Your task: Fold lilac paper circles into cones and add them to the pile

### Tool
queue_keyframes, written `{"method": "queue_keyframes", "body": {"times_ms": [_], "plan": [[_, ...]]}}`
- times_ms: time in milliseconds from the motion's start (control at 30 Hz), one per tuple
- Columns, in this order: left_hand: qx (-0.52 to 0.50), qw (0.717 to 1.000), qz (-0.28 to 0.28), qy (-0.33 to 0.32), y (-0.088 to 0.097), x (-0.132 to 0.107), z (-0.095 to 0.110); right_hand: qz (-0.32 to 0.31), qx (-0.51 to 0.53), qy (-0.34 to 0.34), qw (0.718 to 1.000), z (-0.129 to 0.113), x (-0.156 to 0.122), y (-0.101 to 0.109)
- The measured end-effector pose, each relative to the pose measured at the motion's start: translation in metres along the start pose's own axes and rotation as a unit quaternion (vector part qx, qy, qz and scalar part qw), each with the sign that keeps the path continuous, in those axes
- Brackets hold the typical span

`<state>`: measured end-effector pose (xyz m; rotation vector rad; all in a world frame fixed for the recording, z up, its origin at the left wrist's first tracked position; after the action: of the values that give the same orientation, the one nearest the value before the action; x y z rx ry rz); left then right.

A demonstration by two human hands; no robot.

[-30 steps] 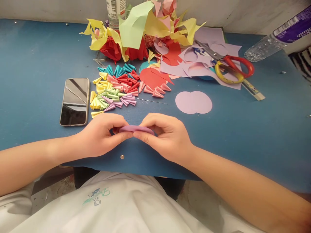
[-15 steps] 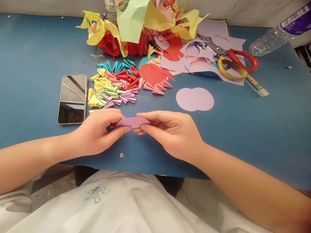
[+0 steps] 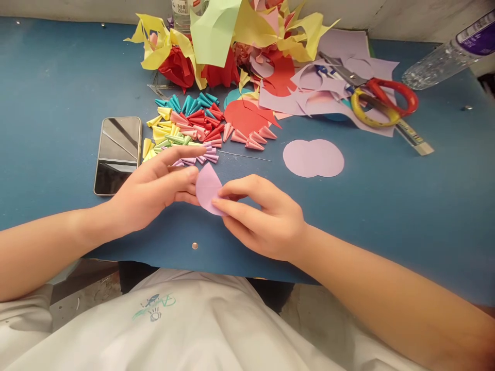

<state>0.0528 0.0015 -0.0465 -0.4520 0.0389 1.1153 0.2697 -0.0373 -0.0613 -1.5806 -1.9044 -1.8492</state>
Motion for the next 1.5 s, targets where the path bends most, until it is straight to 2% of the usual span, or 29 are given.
{"method": "queue_keyframes", "body": {"times_ms": [133, 167, 233, 300, 367, 433, 500, 667, 800, 867, 1033, 1267, 1333, 1500], "plan": [[0.082, 0.996, -0.005, -0.037, -0.001, -0.002, 0.0, 0.005, 0.062, 0.027, 0.998, -0.003, 0.003, 0.0], [0.099, 0.994, -0.004, -0.042, -0.001, -0.002, 0.0, 0.007, 0.079, 0.007, 0.997, -0.002, 0.004, 0.0], [0.127, 0.991, -0.008, -0.051, -0.001, -0.001, -0.002, 0.0, 0.128, -0.092, 0.987, 0.001, 0.003, -0.001], [0.153, 0.986, -0.025, -0.058, -0.002, -0.001, -0.002, -0.032, 0.209, -0.223, 0.951, 0.005, 0.0, -0.006], [0.177, 0.981, -0.044, -0.062, -0.003, -0.002, -0.003, -0.073, 0.296, -0.32, 0.897, 0.007, -0.004, -0.013], [0.19, 0.978, -0.052, -0.064, -0.003, -0.003, -0.005, -0.094, 0.341, -0.359, 0.864, 0.006, -0.005, -0.017], [0.194, 0.978, -0.052, -0.061, -0.002, -0.003, -0.007, -0.083, 0.352, -0.375, 0.854, 0.007, -0.004, -0.017], [0.209, 0.976, -0.05, -0.048, -0.001, 0.0, -0.01, -0.053, 0.362, -0.38, 0.849, 0.012, -0.003, -0.015], [0.247, 0.962, -0.075, -0.09, -0.001, 0.0, -0.008, -0.058, 0.326, -0.335, 0.882, 0.014, -0.004, -0.016], [0.263, 0.956, -0.082, -0.103, 0.0, 0.0, -0.007, -0.051, 0.299, -0.334, 0.892, 0.014, -0.005, -0.015], [0.27, 0.953, -0.082, -0.107, 0.002, 0.001, -0.008, -0.033, 0.305, -0.374, 0.875, 0.014, -0.005, -0.015], [0.268, 0.95, -0.063, -0.145, 0.0, -0.001, -0.003, -0.018, 0.255, -0.353, 0.9, 0.014, -0.003, -0.009], [0.284, 0.941, -0.059, -0.177, -0.001, -0.001, 0.0, -0.014, 0.25, -0.355, 0.901, 0.014, -0.003, -0.008], [0.375, 0.886, -0.047, -0.27, -0.004, -0.004, 0.006, -0.018, 0.264, -0.381, 0.886, 0.014, -0.003, -0.008]]}}
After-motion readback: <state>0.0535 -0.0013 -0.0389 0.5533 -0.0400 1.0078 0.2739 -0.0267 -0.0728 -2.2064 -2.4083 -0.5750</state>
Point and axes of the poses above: each hand's wrist, its own x-axis towards the middle knuckle, its own y-axis out of the back of the hand, z = x × y, the point moved 3 cm from there along x, towards the middle knuckle, and after that the axes turned 14 degrees about -x, right-handed, at the moved point
